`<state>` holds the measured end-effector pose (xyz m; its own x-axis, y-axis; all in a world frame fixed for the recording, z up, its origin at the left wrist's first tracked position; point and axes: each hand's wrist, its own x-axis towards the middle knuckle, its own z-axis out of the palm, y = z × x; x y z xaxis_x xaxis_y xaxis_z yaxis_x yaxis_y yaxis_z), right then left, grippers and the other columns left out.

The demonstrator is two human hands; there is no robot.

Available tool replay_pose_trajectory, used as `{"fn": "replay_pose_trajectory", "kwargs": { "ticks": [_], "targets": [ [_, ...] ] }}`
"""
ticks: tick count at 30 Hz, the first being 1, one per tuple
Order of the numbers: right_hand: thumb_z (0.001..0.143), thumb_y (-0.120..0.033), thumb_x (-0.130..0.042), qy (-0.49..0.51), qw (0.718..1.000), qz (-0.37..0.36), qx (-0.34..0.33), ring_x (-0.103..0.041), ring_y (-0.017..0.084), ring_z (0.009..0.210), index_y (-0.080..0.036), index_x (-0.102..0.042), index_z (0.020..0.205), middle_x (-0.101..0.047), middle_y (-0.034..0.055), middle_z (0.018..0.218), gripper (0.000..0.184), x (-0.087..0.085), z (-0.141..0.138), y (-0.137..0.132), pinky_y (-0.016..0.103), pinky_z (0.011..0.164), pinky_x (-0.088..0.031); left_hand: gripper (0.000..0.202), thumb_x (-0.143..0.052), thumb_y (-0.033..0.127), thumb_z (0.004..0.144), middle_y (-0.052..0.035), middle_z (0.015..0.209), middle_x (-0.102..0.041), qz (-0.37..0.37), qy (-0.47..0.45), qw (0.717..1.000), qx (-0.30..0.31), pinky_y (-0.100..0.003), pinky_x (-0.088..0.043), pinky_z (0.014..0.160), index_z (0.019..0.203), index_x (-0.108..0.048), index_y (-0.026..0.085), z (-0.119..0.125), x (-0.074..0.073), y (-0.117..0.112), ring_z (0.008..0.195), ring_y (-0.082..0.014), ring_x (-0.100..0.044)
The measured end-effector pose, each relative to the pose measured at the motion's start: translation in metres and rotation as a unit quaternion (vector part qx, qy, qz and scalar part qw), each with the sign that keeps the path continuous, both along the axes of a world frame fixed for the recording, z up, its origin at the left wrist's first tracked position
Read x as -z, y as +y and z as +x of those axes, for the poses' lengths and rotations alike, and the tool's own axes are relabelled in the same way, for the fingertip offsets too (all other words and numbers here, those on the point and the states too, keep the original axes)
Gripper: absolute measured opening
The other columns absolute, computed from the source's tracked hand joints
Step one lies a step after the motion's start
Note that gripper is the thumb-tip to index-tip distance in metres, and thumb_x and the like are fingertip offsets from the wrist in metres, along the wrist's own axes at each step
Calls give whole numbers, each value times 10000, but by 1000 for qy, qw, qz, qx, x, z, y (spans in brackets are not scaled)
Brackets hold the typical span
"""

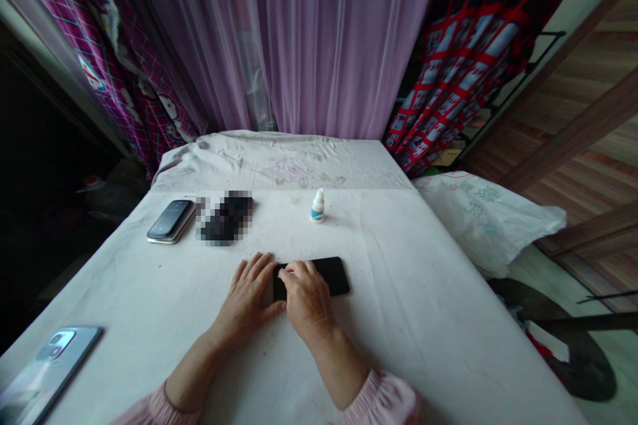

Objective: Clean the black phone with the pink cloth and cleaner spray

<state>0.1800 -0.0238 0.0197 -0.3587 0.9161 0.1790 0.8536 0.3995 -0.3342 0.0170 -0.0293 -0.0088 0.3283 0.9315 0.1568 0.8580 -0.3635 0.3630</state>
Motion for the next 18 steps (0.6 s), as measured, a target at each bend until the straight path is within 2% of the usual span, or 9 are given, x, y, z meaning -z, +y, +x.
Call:
{"fn": "replay_pose_trajectory", "kwargs": {
  "ticks": [5, 8, 13, 18],
  "targets": [
    [928, -150, -453, -20, 1000, 7, 10, -555, 200, 969, -244, -705, 1047, -664, 71, 1063, 294, 2, -10, 21, 297, 844, -462, 712, -713, 457, 749, -159, 1448, -456, 13, -12, 1000, -7, -588, -237, 1122, 1355, -450, 190, 1, 1, 0, 1384, -351, -338],
    [933, -148, -445, -12, 1000, 10, 3, -551, 202, 968, -244, -701, 1056, -668, 63, 1072, 300, 2, -9, 17, 294, 850, -459, 706, -712, 467, 743, -179, 1432, -469, 19, -28, 999, -10, -585, -252, 1119, 1329, -460, 165, 1, 1, -1, 1376, -352, -352],
    [922, -134, -470, 16, 999, 5, -50, -551, 192, 968, -238, -700, 1058, -671, 43, 1054, 287, -1, 1, -2, 271, 853, -447, 741, -737, 486, 709, -191, 1432, -464, 18, -40, 999, -14, -590, -249, 1119, 1313, -461, 158, 1, 2, -1, 1373, -365, -353],
    [921, -128, -464, 8, 999, 2, -37, -555, 190, 955, -262, -717, 1011, -677, 32, 1027, 300, -3, -2, 14, 273, 834, -449, 689, -735, 458, 723, -183, 1433, -466, 13, -33, 999, -20, -586, -245, 1121, 1293, -480, 167, 1, 3, 0, 1379, -361, -343]
  ]
}}
